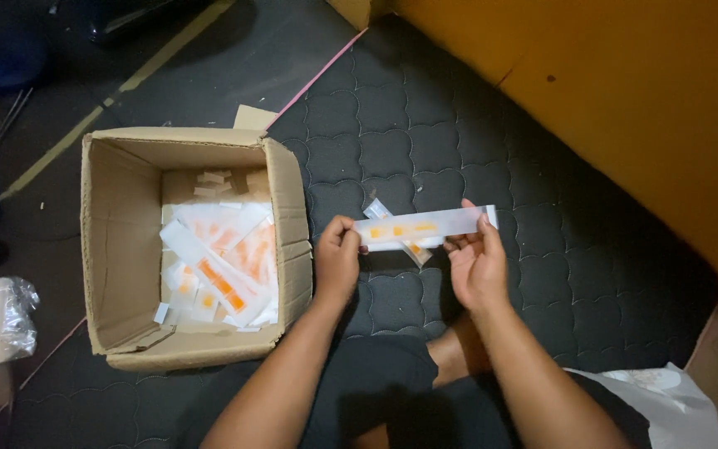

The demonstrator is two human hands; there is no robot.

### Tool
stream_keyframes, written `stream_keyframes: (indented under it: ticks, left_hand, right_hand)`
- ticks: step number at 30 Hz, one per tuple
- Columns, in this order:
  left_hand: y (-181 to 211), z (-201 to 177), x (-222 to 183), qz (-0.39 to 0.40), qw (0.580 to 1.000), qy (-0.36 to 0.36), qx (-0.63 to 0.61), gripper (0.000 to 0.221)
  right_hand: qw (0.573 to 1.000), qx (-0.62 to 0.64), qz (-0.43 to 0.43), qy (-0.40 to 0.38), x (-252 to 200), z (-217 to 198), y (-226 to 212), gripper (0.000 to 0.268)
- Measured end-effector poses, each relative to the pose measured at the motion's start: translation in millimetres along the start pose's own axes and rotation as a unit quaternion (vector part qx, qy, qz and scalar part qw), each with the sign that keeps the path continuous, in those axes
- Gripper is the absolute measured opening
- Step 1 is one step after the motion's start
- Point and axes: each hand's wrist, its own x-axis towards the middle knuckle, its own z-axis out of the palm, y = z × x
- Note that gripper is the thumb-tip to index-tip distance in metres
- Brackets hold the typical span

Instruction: Sorting and preparing printed labels by picking them from a box and arranging them on the floor.

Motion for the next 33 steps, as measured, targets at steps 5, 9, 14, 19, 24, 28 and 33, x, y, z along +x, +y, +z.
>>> stream_keyframes:
  ticks: [5,9,14,19,24,28,33]
  left_hand:
    - [-8,-3,5,0.000,0.998,0.051,-0.024,0.010]
    - [9,2,-3,-0.015,0.994,0.083,-0.062,0.006]
    - [14,3,-6,-0.023,0.992,0.093,-0.078,0.004]
    - [10,1,-3,-0.038,0.990,0.101,-0.090,0.003]
    - [9,2,-3,-0.038,0.990,0.105,-0.091,0.004]
    - [4,1,-2,-0.034,0.990,0.109,-0.085,0.005]
    - [0,1,1,-0.042,0.988,0.107,-0.099,0.005]
  right_hand:
    - [1.000,-0.019,-0.001,0.003,5,-4,0,0.047]
    - [0.999,-0.026,-0.019,-0.010,8,-11,5,0.042]
    - [0.999,-0.031,-0.025,-0.005,7,-9,7,0.039]
    - [0.999,-0.039,-0.024,0.005,-1,0,0,0.040]
    - [0.999,-0.034,-0.026,0.010,2,-2,3,0.038]
    - [0.999,-0.037,-0.028,0.006,2,-4,4,0.037]
    - [0.998,-0.049,-0.033,0.005,3,-3,4,0.039]
